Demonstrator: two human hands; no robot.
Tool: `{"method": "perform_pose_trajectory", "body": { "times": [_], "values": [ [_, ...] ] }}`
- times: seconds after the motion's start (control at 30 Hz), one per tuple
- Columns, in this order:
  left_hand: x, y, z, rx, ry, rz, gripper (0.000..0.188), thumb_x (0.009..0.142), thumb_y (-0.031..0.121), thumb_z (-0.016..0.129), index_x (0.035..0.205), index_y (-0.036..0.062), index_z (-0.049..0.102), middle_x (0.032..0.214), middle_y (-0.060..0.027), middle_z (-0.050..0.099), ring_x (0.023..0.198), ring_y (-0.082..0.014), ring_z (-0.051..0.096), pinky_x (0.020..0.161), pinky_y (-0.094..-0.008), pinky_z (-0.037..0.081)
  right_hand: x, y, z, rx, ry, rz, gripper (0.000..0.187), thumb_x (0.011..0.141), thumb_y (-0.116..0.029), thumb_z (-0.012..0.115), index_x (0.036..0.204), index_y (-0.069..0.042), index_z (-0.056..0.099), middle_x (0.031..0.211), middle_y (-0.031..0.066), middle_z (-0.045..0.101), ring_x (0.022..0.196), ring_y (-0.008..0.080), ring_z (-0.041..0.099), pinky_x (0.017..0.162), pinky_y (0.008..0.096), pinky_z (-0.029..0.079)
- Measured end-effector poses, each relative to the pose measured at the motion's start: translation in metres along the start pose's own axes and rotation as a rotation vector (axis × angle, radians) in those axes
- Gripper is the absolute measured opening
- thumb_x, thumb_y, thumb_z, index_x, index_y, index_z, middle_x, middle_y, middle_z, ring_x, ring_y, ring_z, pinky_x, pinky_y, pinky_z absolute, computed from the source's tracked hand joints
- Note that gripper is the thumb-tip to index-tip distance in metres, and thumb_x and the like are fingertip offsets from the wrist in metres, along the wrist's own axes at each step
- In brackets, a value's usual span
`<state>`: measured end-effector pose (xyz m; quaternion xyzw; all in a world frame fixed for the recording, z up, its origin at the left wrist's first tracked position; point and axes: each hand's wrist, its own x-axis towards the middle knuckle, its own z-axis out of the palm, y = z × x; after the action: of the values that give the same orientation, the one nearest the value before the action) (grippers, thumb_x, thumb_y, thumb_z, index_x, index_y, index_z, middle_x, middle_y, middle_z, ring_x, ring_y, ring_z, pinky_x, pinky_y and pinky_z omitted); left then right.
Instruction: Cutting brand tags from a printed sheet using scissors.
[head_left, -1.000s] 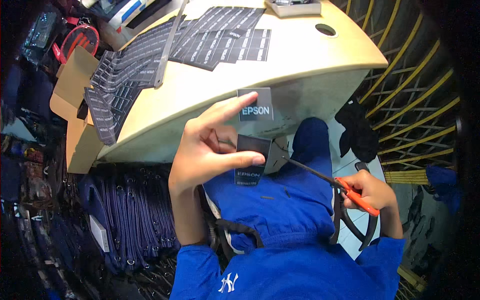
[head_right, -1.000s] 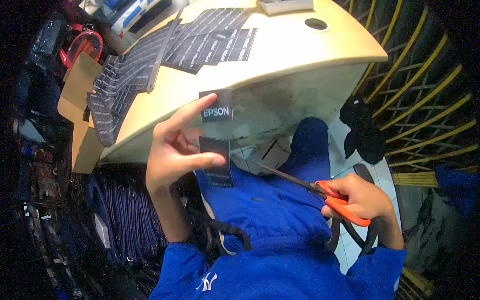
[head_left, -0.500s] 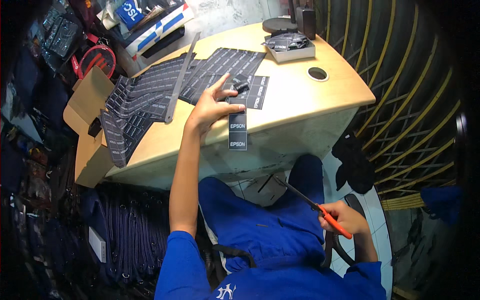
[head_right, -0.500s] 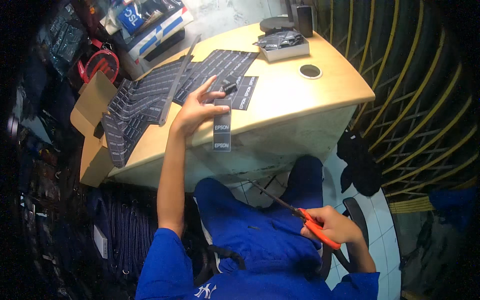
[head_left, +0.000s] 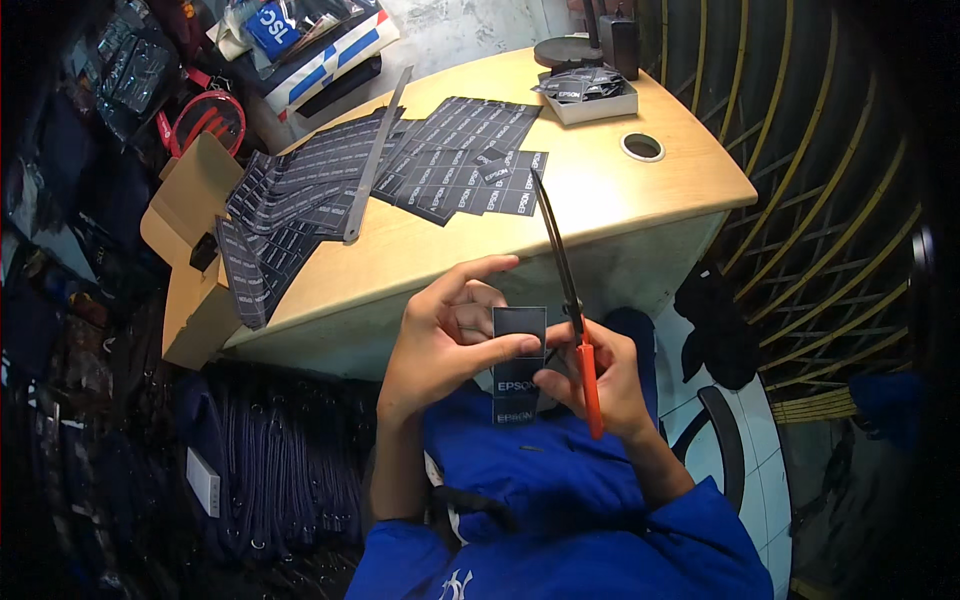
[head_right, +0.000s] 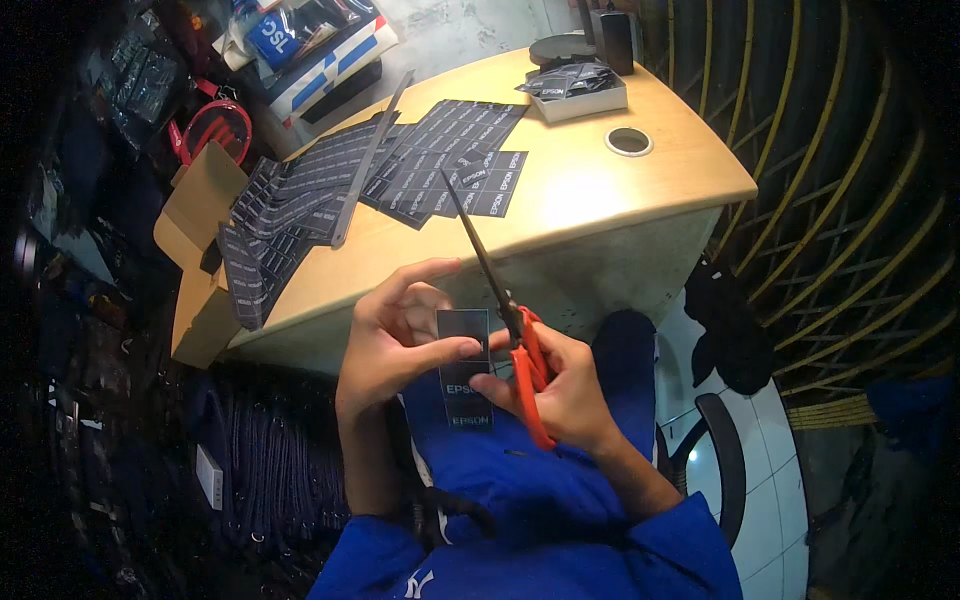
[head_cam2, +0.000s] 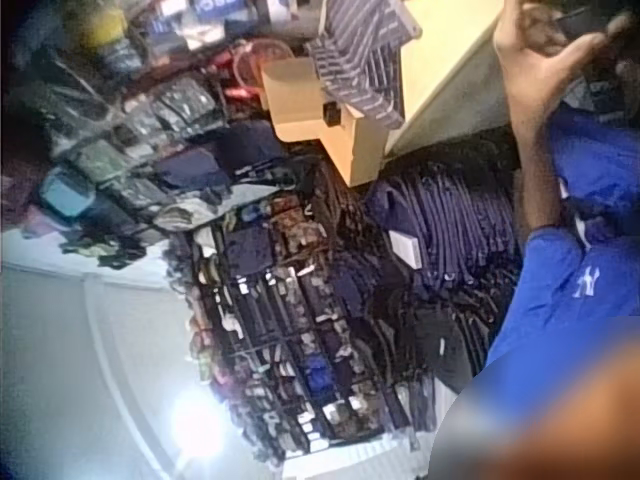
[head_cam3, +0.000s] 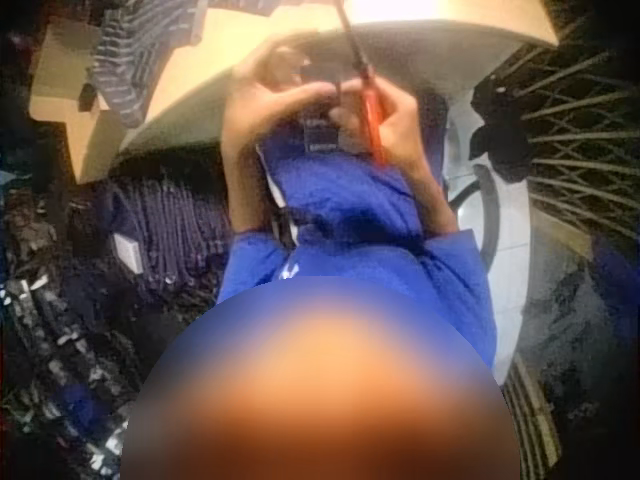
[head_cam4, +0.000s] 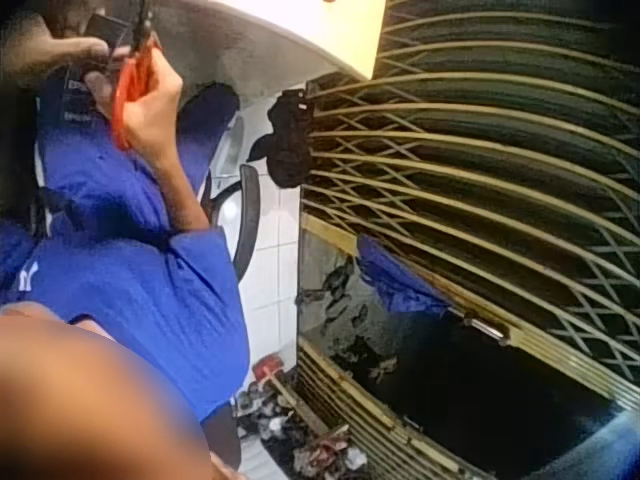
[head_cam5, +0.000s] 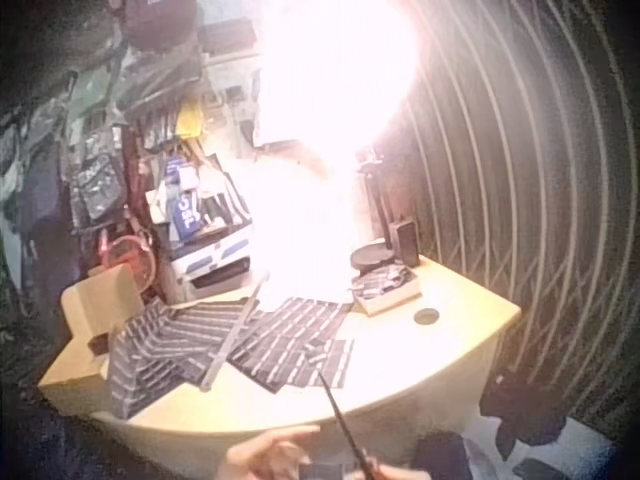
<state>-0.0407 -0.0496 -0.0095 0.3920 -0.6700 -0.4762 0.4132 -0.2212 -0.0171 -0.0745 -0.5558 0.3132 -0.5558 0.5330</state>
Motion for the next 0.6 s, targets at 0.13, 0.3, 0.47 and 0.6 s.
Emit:
{"method": "perform_pose_trajectory", "body": {
  "times": [0.13, 0.3, 0.47, 0.6],
  "values": [
    [-0.014, -0.001, 0.001, -0.001, 0.02, 0.066, 0.066, 0.069, -0.007, 0.074, 0.127, -0.0002, 0.043, 0.092, -0.0077, 0.056, 0.073, -0.0075, 0.061, 0.062, -0.0174, 0.05, 0.003, -0.015, 0.018, 0.008, 0.002, -0.005, 0.017, 0.079, -0.008, 0.07, 0.09, 0.0, 0.06, 0.065, -0.0052, 0.051, 0.058, -0.0005, 0.043, 0.052, 0.0168, 0.035],
    [-0.037, -0.004, 0.019, -0.321, 0.196, 0.073, 0.073, 0.07, -0.011, 0.071, 0.131, 0.0006, 0.033, 0.102, -0.0115, 0.054, 0.083, -0.0168, 0.063, 0.076, -0.0268, 0.055, -0.001, -0.018, 0.027, 0.034, 0.081, -0.011, 0.011, 0.082, -0.007, 0.066, 0.086, 0.0, 0.06, 0.066, -0.0045, 0.054, 0.059, -0.0006, 0.046, 0.052, 0.0164, 0.037],
    [-0.059, -0.016, 0.024, -0.148, 0.196, 0.198, 0.056, 0.07, -0.014, 0.07, 0.119, -0.0018, 0.047, 0.108, -0.0121, 0.051, 0.095, -0.0157, 0.059, 0.081, -0.027, 0.054, -0.005, -0.017, 0.029, 0.047, 0.064, 0.04, 0.012, 0.082, -0.008, 0.067, 0.085, 0.0, 0.059, 0.064, -0.0053, 0.052, 0.058, -0.0004, 0.044, 0.051, 0.0173, 0.036],
    [-0.065, -0.012, 0.025, -0.152, 0.162, 0.16, 0.043, 0.071, -0.014, 0.068, 0.111, -0.0032, 0.057, 0.112, -0.011, 0.051, 0.092, -0.0134, 0.058, 0.082, -0.0265, 0.054, -0.011, -0.007, 0.031, 0.041, 0.024, 0.017, 0.014, 0.081, -0.009, 0.068, 0.085, 0.0, 0.057, 0.065, -0.0049, 0.049, 0.059, 0.0001, 0.043, 0.051, 0.0172, 0.035]
  ]
}}
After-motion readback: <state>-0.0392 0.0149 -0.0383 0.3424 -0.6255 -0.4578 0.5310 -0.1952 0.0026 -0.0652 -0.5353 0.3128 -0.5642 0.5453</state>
